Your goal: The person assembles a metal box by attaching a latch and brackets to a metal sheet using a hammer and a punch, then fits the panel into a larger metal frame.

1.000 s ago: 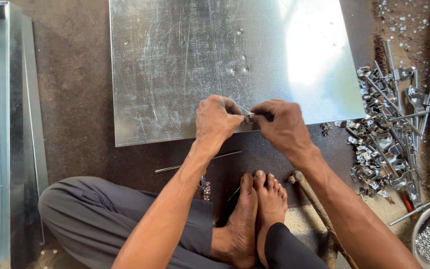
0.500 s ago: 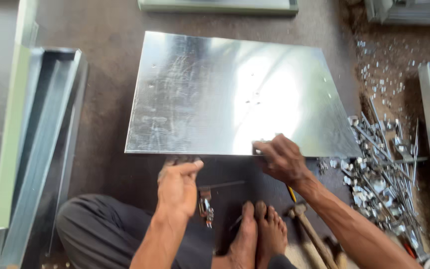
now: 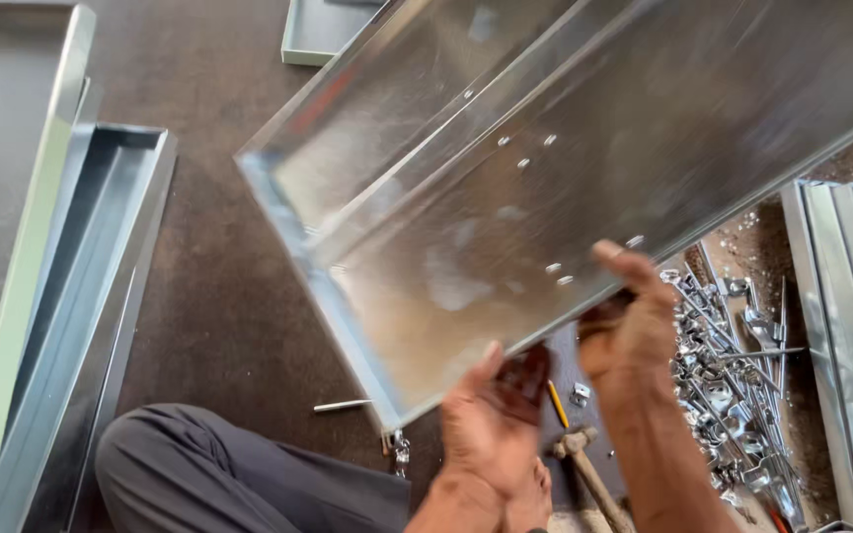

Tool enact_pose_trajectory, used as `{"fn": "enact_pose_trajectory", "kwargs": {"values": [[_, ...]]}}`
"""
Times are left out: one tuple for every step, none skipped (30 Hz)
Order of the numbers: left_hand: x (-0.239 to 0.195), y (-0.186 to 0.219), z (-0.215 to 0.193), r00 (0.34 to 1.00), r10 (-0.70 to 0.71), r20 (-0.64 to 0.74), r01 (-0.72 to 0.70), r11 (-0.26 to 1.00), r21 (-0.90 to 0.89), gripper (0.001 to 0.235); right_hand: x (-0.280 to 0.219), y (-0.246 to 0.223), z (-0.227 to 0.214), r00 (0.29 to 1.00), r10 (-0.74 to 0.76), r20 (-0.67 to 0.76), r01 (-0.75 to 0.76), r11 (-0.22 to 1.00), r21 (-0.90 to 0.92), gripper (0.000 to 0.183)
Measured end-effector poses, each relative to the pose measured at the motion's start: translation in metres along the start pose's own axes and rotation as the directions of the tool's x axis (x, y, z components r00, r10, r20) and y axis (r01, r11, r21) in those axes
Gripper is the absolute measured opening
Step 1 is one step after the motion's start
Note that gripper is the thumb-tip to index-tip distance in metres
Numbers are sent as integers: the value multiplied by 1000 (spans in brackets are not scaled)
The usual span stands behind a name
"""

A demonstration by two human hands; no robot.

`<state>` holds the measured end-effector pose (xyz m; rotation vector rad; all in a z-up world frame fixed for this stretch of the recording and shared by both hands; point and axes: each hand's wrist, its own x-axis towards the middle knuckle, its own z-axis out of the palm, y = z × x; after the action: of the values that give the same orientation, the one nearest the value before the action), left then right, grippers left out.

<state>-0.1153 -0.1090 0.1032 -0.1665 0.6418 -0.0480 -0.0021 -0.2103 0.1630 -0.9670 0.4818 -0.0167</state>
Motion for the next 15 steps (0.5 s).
{"fn": "enact_pose_trajectory", "kwargs": {"values": [[2,13,-12,995,98,22,-98,995,22,19,0,20,-9,993,104,-47,-103,994,23,14],[5,31,-24,977,204,55,-207,977,47,18,6,41,-18,977,213,-15,-211,974,85,16],[9,49,-36,974,219,54,-221,974,48,18,9,65,-27,948,316,25,-316,938,143,22],[17,68,-47,951,275,140,-300,931,208,16,11,88,-35,945,325,33,-327,934,144,22],[23,87,-57,921,313,232,-380,854,356,18,12,108,-41,898,439,-7,-435,891,128,23],[25,106,-66,917,322,235,-389,849,358,18,12,120,-44,839,542,-46,-534,837,116,27],[24,123,-73,920,345,188,-391,851,352,18,7,129,-45,836,547,-37,-540,834,117,27],[22,130,-77,925,357,133,-381,857,348,27,-7,135,-46,799,598,-66,-588,799,123,23],[17,130,-78,926,355,129,-377,856,353,27,-21,137,-43,757,646,-95,-634,762,131,21],[9,123,-77,927,376,-15,-347,869,354,15,-31,131,-40,759,643,-104,-629,765,138,21],[2,114,-72,908,389,-158,-316,881,352,10,-40,123,-36,747,661,-71,-637,742,208,23],[0,96,-67,909,376,-177,-300,889,347,10,-52,114,-37,732,679,-51,-645,715,269,28],[2,74,-60,943,299,-148,-205,869,450,13,-66,105,-38,729,681,-73,-643,717,268,28],[9,65,-50,967,235,-99,-144,824,549,17,-70,101,-29,723,690,-35,-653,699,291,41],[15,64,-42,966,244,-88,-159,824,544,17,-73,98,-21,716,698,3,-664,679,313,54]]}}
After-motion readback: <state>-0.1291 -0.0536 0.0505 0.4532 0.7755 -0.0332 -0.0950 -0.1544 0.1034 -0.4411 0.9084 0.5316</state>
